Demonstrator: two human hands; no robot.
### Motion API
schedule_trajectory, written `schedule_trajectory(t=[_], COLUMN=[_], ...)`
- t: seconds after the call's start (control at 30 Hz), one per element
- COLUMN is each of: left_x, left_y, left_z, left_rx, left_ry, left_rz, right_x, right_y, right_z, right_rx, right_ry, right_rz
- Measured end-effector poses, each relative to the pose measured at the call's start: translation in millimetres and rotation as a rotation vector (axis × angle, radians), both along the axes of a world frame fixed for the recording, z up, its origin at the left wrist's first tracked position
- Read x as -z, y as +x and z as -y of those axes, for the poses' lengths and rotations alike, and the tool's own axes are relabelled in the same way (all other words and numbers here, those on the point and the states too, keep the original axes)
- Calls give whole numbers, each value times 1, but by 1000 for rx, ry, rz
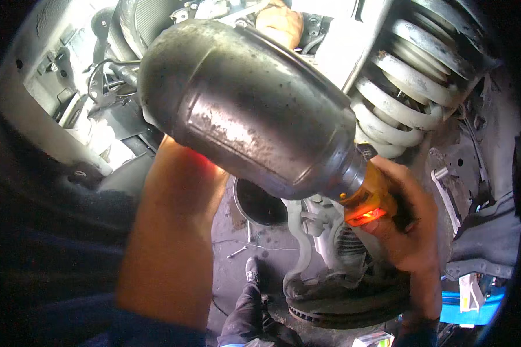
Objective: Replacing or repairing internal engine or suspension components of a vehicle using a work light for visibility.
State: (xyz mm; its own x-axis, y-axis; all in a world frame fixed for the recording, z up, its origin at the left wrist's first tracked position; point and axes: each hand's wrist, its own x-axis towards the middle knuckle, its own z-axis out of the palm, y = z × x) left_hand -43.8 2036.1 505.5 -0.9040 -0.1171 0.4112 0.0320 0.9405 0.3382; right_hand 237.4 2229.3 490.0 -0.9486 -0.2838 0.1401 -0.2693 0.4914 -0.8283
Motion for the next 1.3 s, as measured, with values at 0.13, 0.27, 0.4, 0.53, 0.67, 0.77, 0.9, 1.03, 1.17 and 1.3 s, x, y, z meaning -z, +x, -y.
schedule_trajectory(t=[0.13, 0.27, 0.4, 0.53, 0.67, 0.77, 0.9, 1.03, 1.17, 1.3], left_x=[4, 1, 10, 2, 3, 3, 5, 6, -5, -7], left_y=[-7, -14, -14, -22, -29, -33, -34, -35, -36, -20], left_z=[6, 12, 2, 5, 7, 8, 9, 11, 13, -26], left_rx=[12, 30, 66, 67, 88, 103, 96, 90, 114, -12], left_ry=[-16, -41, -18, -25, -30, -23, -40, -25, 46, 72], left_rz=[-8, -23, -30, -39, -33, -35, -21, -8, -17, 74], right_x=[2, -1, 4, -2, -2, 0, 2, 2, 0, 0], right_y=[-5, -1, -7, -3, -6, -11, -6, -6, -1, -8], right_z=[-1, 2, -2, -1, -3, -5, -2, -3, 1, -4], right_rx=[-79, -50, -69, -72, -91, -202, -115, -70, -97, -149], right_ry=[-104, -97, -72, -66, -73, 27, -18, -89, -83, 17], right_rz=[-70, 10, -79, -59, -35, -141, -43, -57, -71, -141])
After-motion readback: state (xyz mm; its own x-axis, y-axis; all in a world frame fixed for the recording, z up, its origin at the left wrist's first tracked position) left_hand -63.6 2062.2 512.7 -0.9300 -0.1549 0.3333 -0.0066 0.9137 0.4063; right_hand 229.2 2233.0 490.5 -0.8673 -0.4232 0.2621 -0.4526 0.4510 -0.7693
